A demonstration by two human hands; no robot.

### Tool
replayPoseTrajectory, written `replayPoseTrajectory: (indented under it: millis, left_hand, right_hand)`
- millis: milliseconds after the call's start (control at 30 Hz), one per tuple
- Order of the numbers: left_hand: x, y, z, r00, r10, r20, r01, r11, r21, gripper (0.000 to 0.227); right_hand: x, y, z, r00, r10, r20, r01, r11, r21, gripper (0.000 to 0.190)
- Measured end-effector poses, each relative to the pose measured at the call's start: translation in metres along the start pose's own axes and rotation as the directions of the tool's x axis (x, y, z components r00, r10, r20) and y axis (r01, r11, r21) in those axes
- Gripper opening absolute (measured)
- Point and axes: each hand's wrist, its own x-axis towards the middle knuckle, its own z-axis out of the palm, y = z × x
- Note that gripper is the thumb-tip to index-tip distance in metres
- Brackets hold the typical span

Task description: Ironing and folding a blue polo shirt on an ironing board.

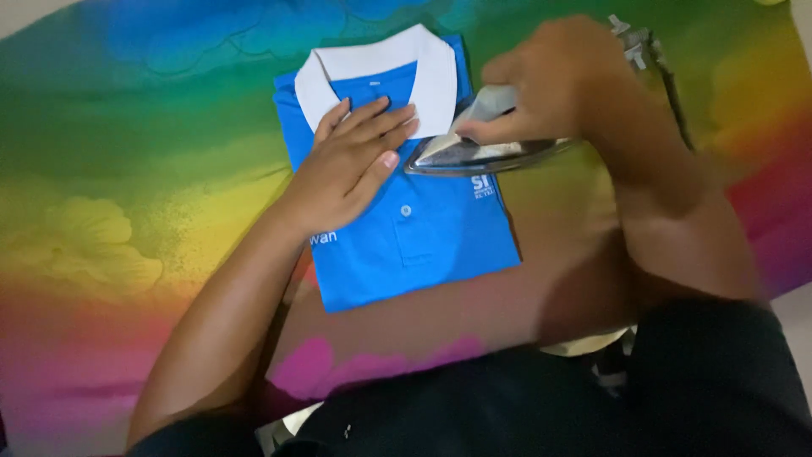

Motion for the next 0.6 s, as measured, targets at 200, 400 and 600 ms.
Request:
replayPoseTrajectory:
  millis: [200, 400, 600]
  left_hand:
    - [-0.004, -0.013, 0.003, 0.995, 0.067, 0.069, -0.076, 0.988, 0.137, 0.051]
    - [-0.006, -0.008, -0.008, 0.99, 0.046, 0.131, -0.057, 0.995, 0.084, 0.054]
    - [-0.005, -0.016, -0.002, 0.989, 0.061, 0.132, -0.073, 0.993, 0.089, 0.054]
  right_hand:
    - [-0.012, 0.006, 0.018, 0.994, -0.091, -0.055, 0.086, 0.992, -0.09, 0.075]
    - [-0.022, -0.031, 0.007, 0.991, 0.04, -0.125, -0.032, 0.997, 0.065, 0.069]
    - [-0.026, -0.032, 0.009, 0.963, -0.087, -0.254, 0.088, 0.996, -0.007, 0.066]
